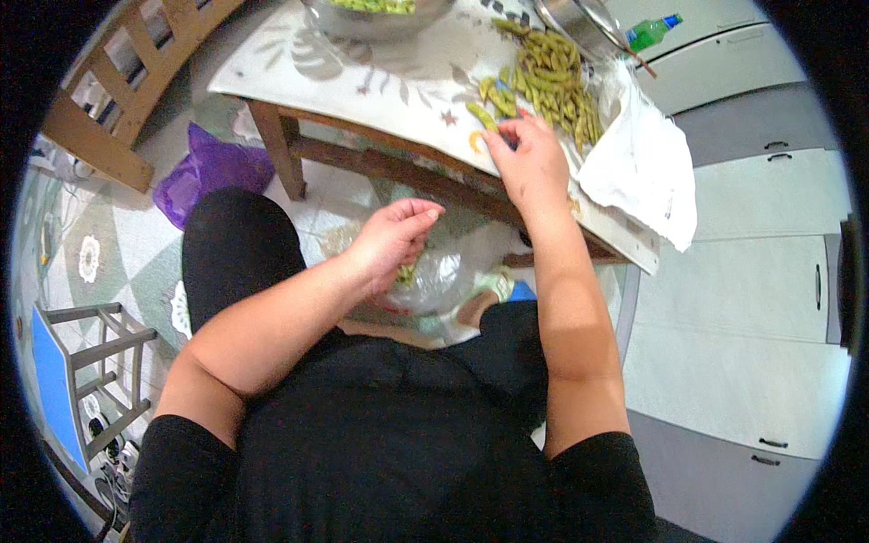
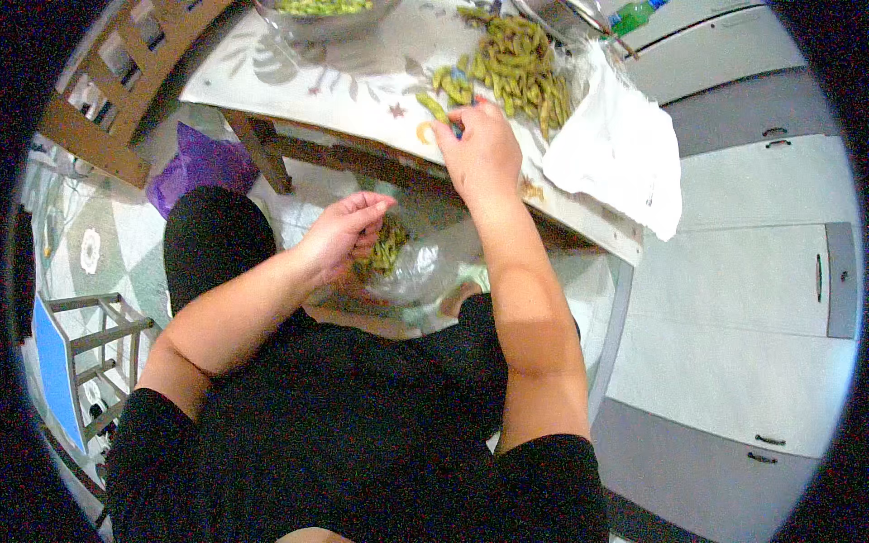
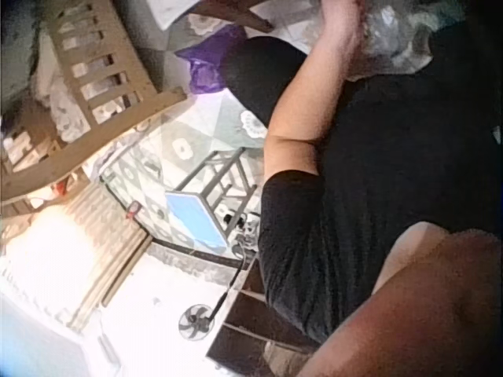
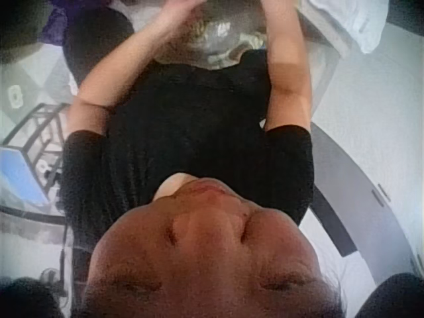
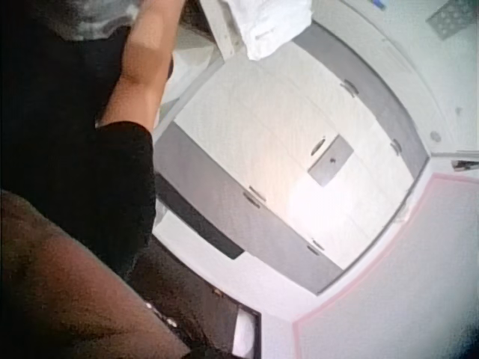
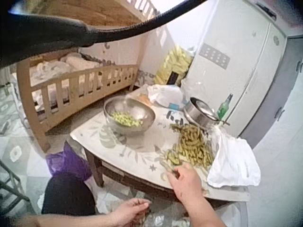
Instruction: The person sits on the floor and shells edamame beans by hand. They pick up pods from a pile on a table, squeeze the beans out into a metal bowl, and discard the empty pods into a plastic bag on the floor.
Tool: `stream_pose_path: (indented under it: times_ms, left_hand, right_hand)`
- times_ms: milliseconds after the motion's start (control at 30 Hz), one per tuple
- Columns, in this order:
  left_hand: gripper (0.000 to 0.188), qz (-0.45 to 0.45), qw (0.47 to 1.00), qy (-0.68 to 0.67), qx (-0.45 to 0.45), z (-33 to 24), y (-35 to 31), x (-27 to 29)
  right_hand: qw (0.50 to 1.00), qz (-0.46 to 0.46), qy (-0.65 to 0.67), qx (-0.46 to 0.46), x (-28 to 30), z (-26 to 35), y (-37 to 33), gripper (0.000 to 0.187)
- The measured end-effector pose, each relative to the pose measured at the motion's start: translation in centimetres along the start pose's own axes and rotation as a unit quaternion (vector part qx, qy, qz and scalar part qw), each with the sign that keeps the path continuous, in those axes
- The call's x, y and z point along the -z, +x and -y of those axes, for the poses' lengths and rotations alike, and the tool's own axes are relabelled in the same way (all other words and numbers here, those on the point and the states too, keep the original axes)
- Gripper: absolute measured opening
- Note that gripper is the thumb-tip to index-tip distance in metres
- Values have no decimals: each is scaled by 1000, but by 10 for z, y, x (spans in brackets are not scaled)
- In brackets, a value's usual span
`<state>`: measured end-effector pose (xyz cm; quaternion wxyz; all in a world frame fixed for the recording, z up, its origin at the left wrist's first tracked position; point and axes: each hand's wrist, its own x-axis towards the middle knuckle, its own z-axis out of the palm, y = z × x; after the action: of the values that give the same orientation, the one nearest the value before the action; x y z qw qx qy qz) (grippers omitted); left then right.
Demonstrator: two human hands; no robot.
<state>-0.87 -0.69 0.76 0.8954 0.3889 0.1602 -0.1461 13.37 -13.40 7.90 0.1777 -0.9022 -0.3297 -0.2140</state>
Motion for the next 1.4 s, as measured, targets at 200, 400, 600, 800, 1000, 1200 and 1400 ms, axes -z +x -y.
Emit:
stream_pose_path:
  times_ms: [200,400,600,800,1000,1200,1400]
  left_hand:
    - [22,18,971,-116,-208,-114,-22,-27]
    - [52,-37,918,-9,-395,-246,13,-16]
    - [50,-88,899,62,-424,-262,37,-4]
    - [32,-57,861,236,-448,-176,18,-53]
    - [16,-27,732,526,-433,-31,-16,-47]
    - [16,-48,945,230,-227,12,-10,-36]
    - [20,-11,974,174,-148,12,-23,-26]
  right_hand:
    - [969,60,184,-151,25,20,-10,18]
    - [787,60,574,-216,34,29,-53,15]
    - [726,127,637,-227,41,33,-56,16]
    - [631,131,722,-250,37,29,-66,15]
    - [627,180,700,-293,29,37,-80,14]
    - [636,159,672,-343,11,33,-111,13]
    - [587,236,677,-375,13,39,-109,19]
